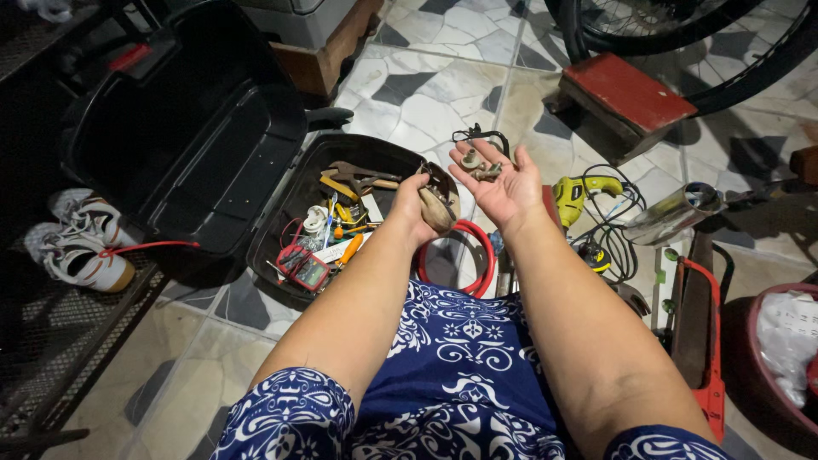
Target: The person sits on the floor and empties a black toolbox, then sorts and arranges various tools and parts on the floor beside it. They handle pliers, screwdrivers, a multimeter, and small hardware items, placing them in groups on the tiled floor.
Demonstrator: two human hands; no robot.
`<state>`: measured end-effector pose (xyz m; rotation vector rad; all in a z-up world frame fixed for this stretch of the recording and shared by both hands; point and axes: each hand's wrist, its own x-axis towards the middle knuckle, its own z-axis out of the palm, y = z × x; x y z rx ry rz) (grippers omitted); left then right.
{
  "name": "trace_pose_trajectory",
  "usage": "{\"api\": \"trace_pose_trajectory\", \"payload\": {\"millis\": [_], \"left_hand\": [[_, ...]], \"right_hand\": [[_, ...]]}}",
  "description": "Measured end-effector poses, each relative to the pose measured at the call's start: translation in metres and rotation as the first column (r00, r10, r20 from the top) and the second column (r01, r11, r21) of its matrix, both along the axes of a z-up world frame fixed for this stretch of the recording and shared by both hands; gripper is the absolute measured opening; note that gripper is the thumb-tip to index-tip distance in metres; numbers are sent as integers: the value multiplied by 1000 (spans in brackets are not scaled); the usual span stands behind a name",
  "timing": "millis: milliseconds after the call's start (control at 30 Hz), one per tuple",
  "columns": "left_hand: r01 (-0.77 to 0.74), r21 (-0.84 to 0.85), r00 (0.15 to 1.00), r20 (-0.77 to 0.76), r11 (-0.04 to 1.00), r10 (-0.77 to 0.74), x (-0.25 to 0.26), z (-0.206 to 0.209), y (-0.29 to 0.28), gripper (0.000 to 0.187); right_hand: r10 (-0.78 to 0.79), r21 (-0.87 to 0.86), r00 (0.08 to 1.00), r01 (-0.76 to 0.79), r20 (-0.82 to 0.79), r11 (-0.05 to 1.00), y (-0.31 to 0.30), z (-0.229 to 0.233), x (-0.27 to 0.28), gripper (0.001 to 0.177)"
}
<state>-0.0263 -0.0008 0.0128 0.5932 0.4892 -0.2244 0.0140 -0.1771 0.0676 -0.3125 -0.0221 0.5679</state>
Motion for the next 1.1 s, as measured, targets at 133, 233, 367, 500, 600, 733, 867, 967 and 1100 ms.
{"api": "trace_pose_trajectory", "payload": {"millis": [133,233,367,500,600,733,867,967,1100], "left_hand": [[7,25,1000,-5,1000,-7,-1,1,0,43],[23,32,1000,6,999,-23,0,0,0,43],[18,56,1000,-13,998,-17,2,0,-1,40],[62,63,998,26,996,-64,2,0,-2,41],[91,69,993,64,993,-96,1,-1,-3,37],[108,79,990,83,991,-115,3,-6,-1,34],[107,-3,985,133,994,-106,6,-11,1,34],[88,-16,985,153,996,-85,7,-11,-1,33],[75,29,990,118,997,-78,7,-11,1,33]], "right_hand": [[12,-117,996,-2,83,993,-2,-16,13,61],[31,-358,972,56,231,932,-3,-24,19,29],[101,-769,908,281,407,574,6,-28,10,12],[319,-723,652,572,687,388,23,-22,-4,18],[451,-519,424,848,786,107,28,-15,-15,29],[477,-497,441,868,761,-10,32,-9,-23,29],[497,-503,444,864,746,-16,33,-7,-24,22],[471,-467,393,883,789,45,31,-7,-24,21],[446,-447,391,894,805,24,31,-6,-25,18]]}}
